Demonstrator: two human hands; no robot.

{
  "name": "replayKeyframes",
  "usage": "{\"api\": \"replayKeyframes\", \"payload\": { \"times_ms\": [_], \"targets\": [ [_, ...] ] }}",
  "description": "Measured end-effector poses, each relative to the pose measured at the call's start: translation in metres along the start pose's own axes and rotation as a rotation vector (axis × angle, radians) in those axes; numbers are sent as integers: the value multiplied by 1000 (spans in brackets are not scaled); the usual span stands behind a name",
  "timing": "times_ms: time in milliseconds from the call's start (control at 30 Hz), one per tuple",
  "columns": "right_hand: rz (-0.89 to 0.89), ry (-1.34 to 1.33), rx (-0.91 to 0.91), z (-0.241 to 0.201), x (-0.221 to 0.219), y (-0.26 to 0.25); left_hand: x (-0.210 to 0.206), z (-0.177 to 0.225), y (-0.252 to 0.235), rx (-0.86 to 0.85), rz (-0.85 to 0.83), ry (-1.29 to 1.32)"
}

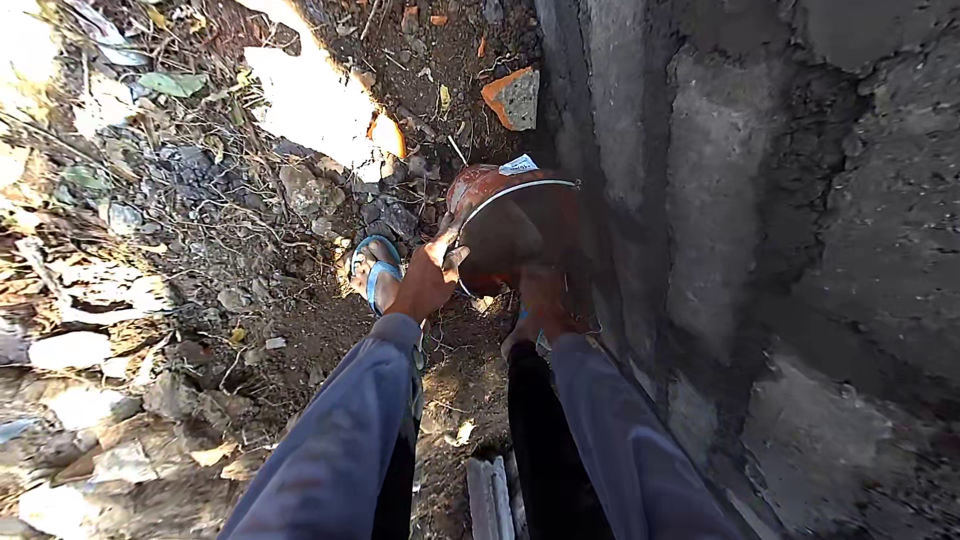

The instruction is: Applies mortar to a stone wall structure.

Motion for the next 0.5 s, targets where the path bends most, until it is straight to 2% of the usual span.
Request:
{"api": "replayKeyframes", "payload": {
  "times_ms": [133,333,500],
  "targets": [
    [-132,58,144,-38,-29,-19,6,0,-4,34,7,35],
    [-180,70,264,-30,-29,-12,12,3,-2,75,-17,114],
    [-253,-133,307,-25,-27,2,29,2,-7,76,-5,211]
  ]
}}
Point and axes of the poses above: each hand's wrist, its own y-axis away from the middle knuckle, its own x-axis out of the back of the hand, z = x × y, the point moved 1 cm from there along -y, towards the middle knuckle, and after that the axes turned 12 degrees about -z, right-handed, at the moved point
